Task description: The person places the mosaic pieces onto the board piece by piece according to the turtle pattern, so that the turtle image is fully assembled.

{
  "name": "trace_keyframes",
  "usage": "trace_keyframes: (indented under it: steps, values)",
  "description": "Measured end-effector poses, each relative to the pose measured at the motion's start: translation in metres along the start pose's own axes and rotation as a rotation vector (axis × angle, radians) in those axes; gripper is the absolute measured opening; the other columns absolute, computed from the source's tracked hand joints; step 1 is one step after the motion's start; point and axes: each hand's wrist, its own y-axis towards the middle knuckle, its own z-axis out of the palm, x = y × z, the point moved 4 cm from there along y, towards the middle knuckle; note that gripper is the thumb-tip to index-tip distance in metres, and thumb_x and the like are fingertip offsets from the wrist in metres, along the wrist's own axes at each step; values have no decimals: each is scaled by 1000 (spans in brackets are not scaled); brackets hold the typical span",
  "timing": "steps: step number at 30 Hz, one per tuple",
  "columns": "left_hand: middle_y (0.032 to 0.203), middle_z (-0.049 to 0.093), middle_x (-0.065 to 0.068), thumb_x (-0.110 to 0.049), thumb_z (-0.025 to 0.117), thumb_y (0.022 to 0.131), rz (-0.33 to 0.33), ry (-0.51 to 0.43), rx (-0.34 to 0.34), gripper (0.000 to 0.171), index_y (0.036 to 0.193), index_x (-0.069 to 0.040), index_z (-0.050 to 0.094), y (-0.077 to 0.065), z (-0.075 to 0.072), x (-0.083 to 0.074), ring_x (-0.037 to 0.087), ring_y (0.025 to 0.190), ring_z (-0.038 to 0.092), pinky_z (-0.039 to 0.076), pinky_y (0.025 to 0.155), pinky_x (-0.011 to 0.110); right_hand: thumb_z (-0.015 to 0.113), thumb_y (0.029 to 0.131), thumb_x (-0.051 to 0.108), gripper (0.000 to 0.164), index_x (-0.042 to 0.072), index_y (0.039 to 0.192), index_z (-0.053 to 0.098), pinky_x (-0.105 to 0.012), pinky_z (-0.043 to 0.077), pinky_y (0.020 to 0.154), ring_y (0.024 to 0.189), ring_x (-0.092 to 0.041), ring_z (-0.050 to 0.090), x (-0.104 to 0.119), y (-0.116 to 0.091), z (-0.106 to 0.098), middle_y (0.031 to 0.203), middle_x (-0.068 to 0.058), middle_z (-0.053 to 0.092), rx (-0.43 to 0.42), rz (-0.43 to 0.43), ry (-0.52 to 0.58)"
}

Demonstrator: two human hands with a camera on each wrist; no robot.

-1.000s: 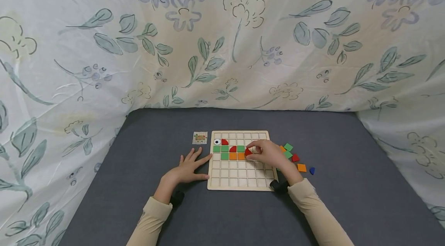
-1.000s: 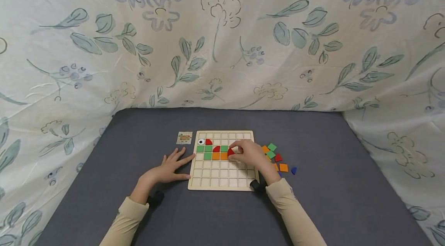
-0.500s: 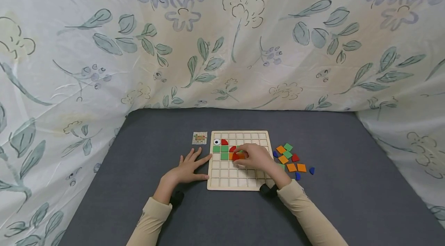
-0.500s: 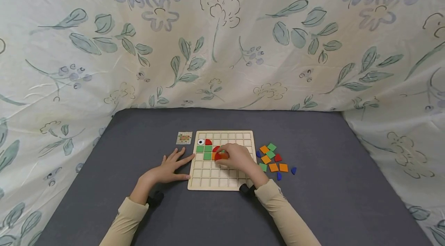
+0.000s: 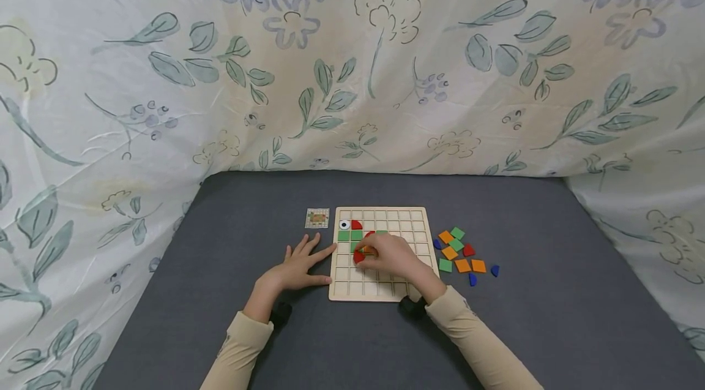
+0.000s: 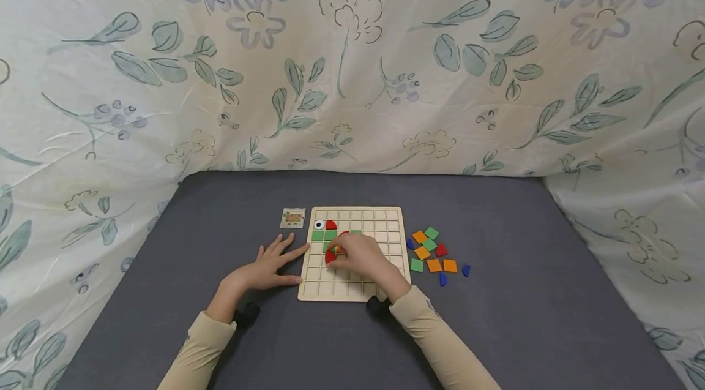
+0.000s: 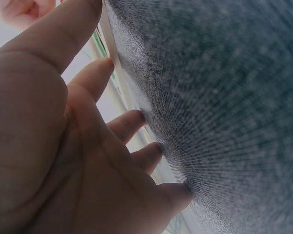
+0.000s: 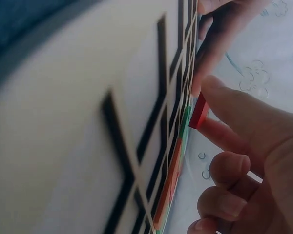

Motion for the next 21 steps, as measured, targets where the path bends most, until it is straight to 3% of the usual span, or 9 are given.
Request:
trace_keyframes:
  steps: [4, 7, 21]
  values:
    - [156, 8, 11, -48, 62, 84, -2, 0, -1, 73, 146, -31, 28, 1, 0, 0, 36, 142, -4, -2, 107, 64, 74, 79, 34, 33, 22, 109, 70, -22, 26, 46, 49, -6, 36, 0, 1, 4, 59, 9, 51, 20, -10, 3]
    - [156, 8, 11, -48, 63, 84, -2, 1, -3, 74, 146, -31, 28, 1, 0, 1, 36, 142, -4, -2, 107, 64, 73, 79, 34, 34, 23, 111, 69, -23, 20, 43, 43, -6, 29, -1, 2, 7, 50, 8, 40, 31, -20, -1]
    - [156, 10, 12, -48, 63, 83, 3, 2, -10, 74, 146, -29, 30, 2, 1, 1, 37, 142, -3, -1, 107, 65, 68, 84, 27, 32, 26, 116, 67, -21, 24, 42, 41, -6, 33, -4, 4, 12, 50, 9, 40, 66, -49, -20]
